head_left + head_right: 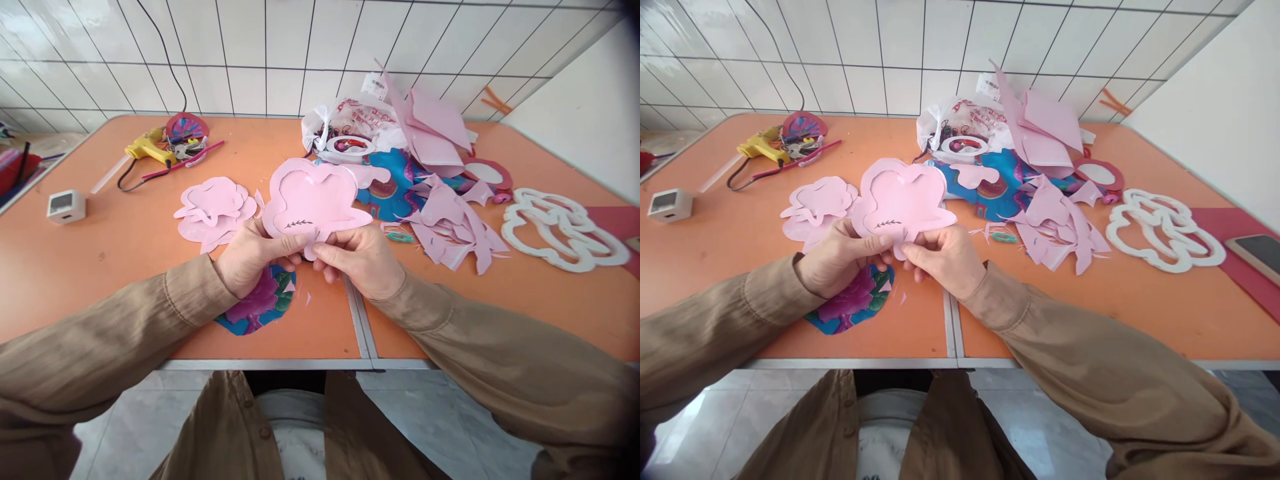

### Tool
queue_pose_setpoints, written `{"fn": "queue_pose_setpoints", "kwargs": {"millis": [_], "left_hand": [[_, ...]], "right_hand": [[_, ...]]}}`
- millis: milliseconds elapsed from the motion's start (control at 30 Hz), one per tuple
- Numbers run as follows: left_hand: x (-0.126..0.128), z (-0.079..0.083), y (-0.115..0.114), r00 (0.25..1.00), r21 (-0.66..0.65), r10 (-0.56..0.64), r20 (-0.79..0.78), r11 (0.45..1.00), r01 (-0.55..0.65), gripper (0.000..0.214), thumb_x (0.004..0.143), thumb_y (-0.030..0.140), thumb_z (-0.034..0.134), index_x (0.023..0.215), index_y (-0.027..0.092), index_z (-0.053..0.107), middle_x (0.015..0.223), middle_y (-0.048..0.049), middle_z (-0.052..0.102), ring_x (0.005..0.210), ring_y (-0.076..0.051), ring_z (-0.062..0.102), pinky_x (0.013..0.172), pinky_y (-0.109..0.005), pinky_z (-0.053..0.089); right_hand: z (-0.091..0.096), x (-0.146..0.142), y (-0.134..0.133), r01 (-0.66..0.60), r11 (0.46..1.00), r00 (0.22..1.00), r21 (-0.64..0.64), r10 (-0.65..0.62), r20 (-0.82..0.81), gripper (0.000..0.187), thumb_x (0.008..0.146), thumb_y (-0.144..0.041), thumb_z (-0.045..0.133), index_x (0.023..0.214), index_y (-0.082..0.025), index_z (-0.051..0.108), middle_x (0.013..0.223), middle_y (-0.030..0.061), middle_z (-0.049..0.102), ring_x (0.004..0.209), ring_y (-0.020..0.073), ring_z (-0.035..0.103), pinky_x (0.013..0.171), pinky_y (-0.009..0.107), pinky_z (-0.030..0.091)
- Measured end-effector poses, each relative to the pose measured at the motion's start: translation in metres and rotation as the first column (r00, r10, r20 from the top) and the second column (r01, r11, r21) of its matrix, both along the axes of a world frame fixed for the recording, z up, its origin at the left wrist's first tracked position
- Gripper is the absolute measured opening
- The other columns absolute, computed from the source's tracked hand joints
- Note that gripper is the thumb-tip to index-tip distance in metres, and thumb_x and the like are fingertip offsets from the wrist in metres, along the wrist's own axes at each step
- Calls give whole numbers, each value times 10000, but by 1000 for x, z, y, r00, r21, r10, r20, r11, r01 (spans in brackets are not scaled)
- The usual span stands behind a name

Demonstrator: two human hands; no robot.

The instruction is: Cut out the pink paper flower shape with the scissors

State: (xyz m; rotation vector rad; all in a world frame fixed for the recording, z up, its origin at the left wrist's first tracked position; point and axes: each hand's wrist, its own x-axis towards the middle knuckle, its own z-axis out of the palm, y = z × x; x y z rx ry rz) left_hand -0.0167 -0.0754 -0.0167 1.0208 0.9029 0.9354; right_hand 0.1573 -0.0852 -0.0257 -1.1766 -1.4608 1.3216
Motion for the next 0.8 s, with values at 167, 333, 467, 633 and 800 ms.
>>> {"fn": "queue_pose_setpoints", "kwargs": {"millis": [167,333,467,633,800], "left_hand": [[2,0,-1,1000,-30,24,14,999,-23,212,620,255,875,667,117,722,605,-37,672,494,-103,573,496,-228,474],[3,2,-2,999,-126,16,42,992,-10,162,643,201,846,644,105,716,585,-30,656,485,-87,560,473,-199,464],[2,-1,-2,997,-132,-9,73,991,18,176,645,233,861,650,117,728,588,-32,664,489,-82,558,475,-192,468],[1,-4,-2,994,-147,-37,101,988,52,202,645,274,875,632,139,726,554,-28,645,492,-86,557,474,-189,459],[1,-6,-1,991,-149,-67,114,985,83,234,621,298,888,620,134,722,560,-29,639,502,-87,554,474,-195,449]], "right_hand": [[-3,0,0,-32,999,999,22,32,2,246,726,-305,686,510,-207,622,513,3,651,370,90,527,360,226,373],[-7,2,0,-51,999,998,16,52,-30,236,726,-343,708,561,-184,651,522,6,649,377,92,533,373,225,371],[-7,2,1,-18,1000,996,-24,16,-88,263,689,-400,754,575,-181,663,546,10,658,374,88,519,377,231,359],[-5,2,1,-7,997,990,-71,-3,-141,301,633,-434,796,534,-186,657,516,-5,629,368,82,503,380,233,342],[-6,0,2,-40,993,981,-114,18,-191,329,622,-454,786,517,-182,634,498,-3,611,371,79,488,385,235,329]]}}
